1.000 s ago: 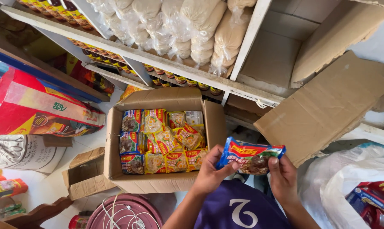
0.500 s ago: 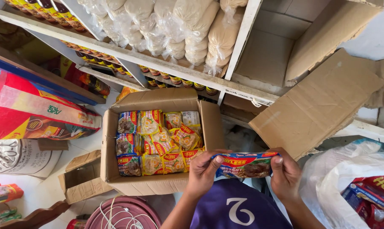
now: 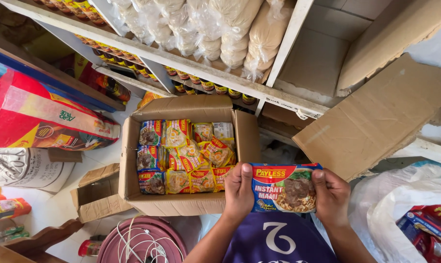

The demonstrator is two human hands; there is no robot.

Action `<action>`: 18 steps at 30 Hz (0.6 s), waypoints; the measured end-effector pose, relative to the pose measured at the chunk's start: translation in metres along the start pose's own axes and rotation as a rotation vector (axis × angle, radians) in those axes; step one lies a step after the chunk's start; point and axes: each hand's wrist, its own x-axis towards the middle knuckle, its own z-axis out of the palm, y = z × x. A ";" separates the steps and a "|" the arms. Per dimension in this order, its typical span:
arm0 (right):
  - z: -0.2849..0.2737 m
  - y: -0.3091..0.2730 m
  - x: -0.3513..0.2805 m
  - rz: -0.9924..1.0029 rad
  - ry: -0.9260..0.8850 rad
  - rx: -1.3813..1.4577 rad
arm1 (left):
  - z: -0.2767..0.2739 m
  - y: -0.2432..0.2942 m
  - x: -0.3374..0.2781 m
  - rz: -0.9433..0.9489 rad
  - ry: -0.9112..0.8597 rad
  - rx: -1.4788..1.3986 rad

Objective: Stocking instant noodles from a cardboard box onto grocery store shelves.

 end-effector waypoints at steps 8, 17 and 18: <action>0.002 -0.009 0.000 -0.097 -0.062 0.092 | -0.005 -0.001 -0.002 0.132 -0.020 0.141; 0.013 -0.054 -0.003 -0.172 0.002 -0.015 | 0.007 0.058 -0.002 0.283 -0.149 0.322; 0.018 -0.068 -0.005 -0.220 -0.042 -0.027 | 0.011 0.069 -0.006 0.379 -0.266 0.331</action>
